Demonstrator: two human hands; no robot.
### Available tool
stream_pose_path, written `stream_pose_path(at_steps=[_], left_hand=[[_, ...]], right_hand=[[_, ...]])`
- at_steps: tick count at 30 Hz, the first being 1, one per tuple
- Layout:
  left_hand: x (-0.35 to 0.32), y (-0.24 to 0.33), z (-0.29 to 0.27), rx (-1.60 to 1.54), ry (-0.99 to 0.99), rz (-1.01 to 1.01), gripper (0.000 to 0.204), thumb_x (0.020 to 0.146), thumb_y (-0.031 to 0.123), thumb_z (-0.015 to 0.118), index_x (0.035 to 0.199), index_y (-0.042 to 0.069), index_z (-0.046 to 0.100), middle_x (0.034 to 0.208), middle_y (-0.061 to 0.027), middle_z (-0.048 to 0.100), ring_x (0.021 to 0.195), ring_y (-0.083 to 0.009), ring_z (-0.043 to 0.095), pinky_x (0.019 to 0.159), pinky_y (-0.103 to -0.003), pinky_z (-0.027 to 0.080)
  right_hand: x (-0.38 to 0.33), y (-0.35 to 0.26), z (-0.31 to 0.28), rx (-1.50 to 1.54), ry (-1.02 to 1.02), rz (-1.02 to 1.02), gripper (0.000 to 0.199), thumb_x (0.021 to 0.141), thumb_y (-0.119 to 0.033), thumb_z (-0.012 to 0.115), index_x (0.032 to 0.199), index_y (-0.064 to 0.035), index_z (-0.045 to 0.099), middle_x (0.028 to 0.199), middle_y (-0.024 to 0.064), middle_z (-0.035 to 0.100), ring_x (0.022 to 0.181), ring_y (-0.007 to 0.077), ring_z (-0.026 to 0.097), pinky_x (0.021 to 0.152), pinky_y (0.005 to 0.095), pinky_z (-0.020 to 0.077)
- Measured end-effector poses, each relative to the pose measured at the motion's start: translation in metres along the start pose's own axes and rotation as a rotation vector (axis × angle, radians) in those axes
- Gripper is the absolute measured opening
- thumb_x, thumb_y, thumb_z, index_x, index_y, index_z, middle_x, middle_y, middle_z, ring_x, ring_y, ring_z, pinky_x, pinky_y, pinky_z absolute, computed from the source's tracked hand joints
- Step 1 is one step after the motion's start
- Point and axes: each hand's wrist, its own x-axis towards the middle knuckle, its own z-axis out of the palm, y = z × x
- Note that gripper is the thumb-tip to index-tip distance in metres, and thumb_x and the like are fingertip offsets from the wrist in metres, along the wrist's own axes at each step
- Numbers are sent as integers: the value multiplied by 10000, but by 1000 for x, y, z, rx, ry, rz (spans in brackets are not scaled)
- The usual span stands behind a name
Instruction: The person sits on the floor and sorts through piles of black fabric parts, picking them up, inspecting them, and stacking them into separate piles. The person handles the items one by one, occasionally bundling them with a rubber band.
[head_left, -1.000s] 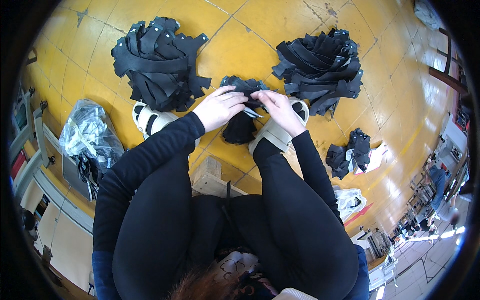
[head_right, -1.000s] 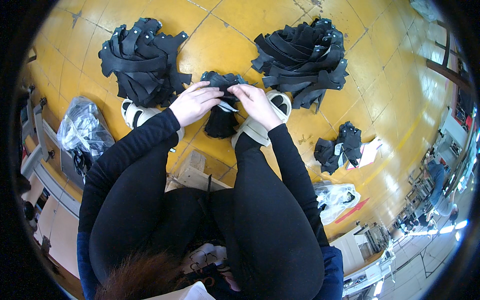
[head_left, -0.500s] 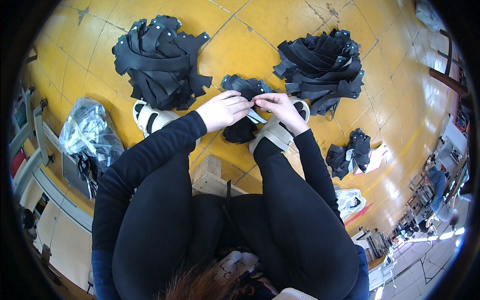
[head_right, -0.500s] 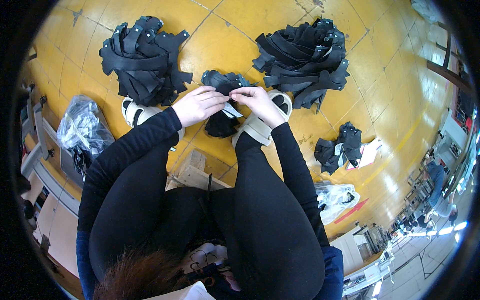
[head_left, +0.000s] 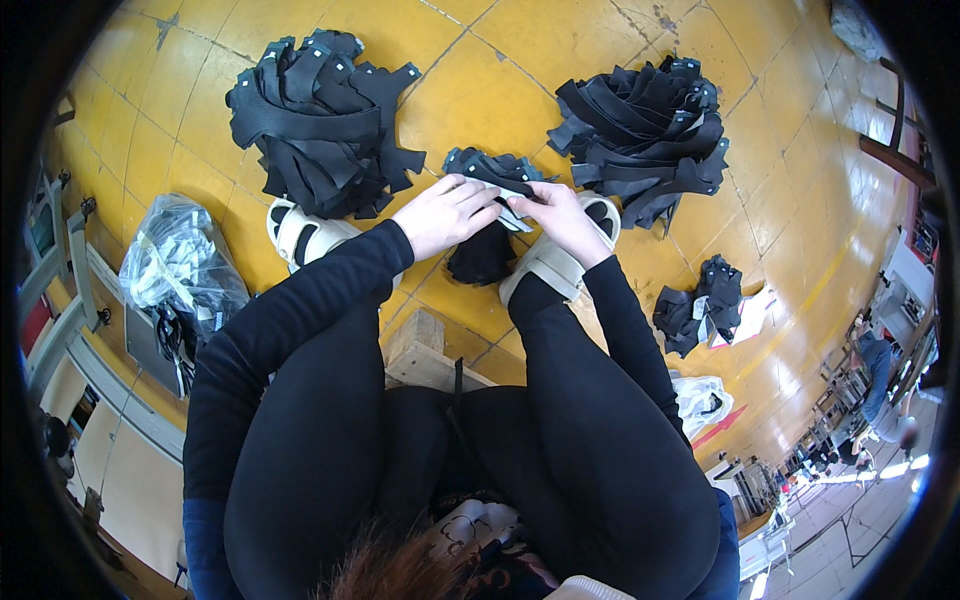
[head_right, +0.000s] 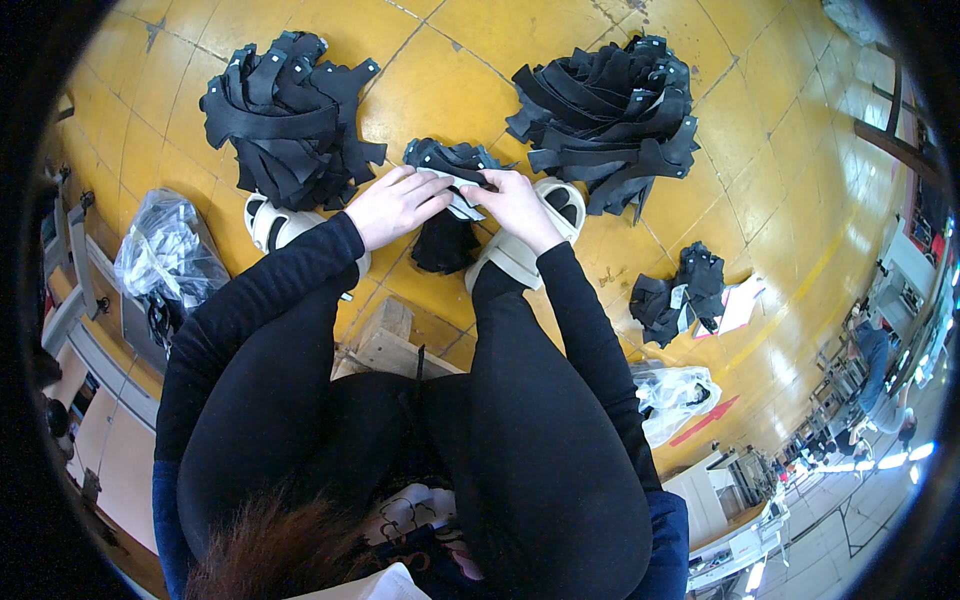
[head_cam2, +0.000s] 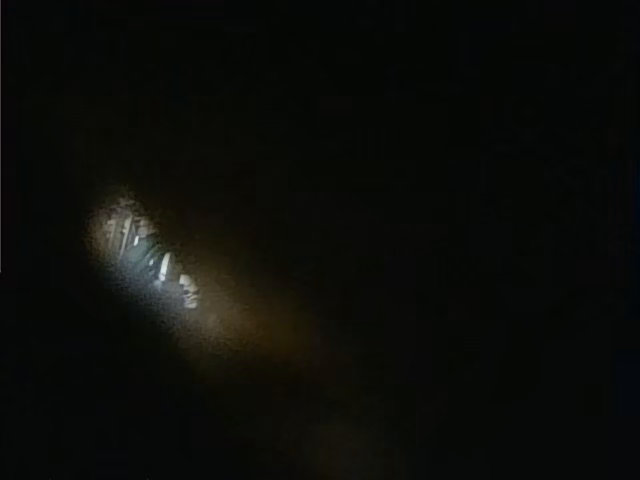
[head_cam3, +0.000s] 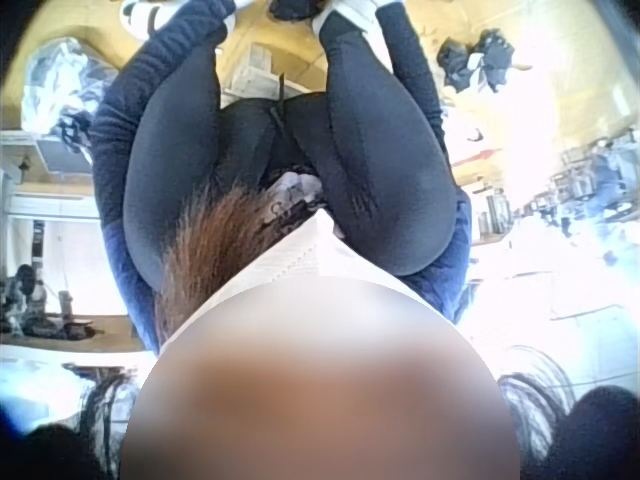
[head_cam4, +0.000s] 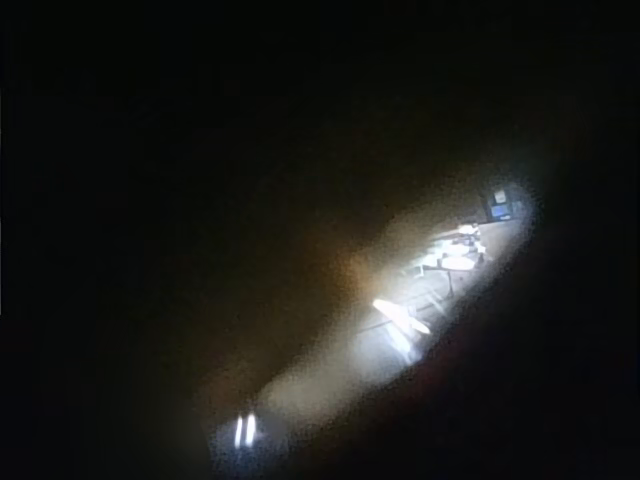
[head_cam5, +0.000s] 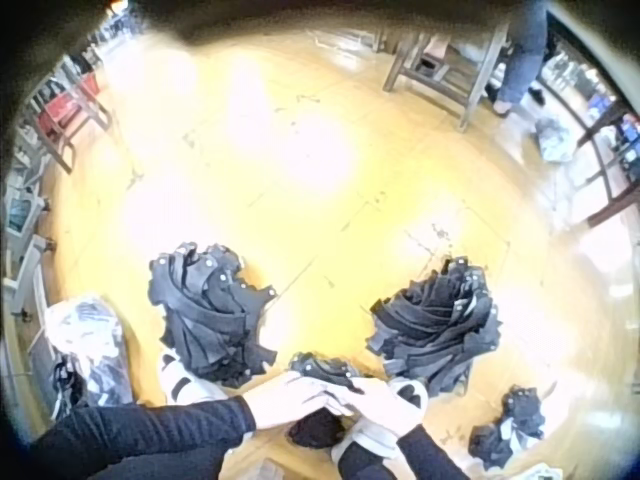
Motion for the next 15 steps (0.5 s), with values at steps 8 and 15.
stream_pose_path(at_steps=[8, 15], left_hand=[[-4, -1, -2, -103, -102, -56, 241, 834, 155, 593, 1063, 109, 652, 1116, -31, 592, 1157, -208, 555, 1063, -405, 391], [-11, 0, 6, -215, -200, -135, 252, 804, 92, 618, 1055, 97, 635, 1417, -113, 490, 1408, -282, 382, 1165, -464, 308]], right_hand=[[0, 10, 7, 198, 68, -67, 153, 946, -107, 597, 949, -3, 708, 918, 40, 720, 833, 128, 665, 781, 262, 511], [-17, 0, 13, 11, 207, -252, 199, 904, -4, 564, 1057, 5, 692, 905, 81, 704, 844, 166, 664, 793, 282, 512]])
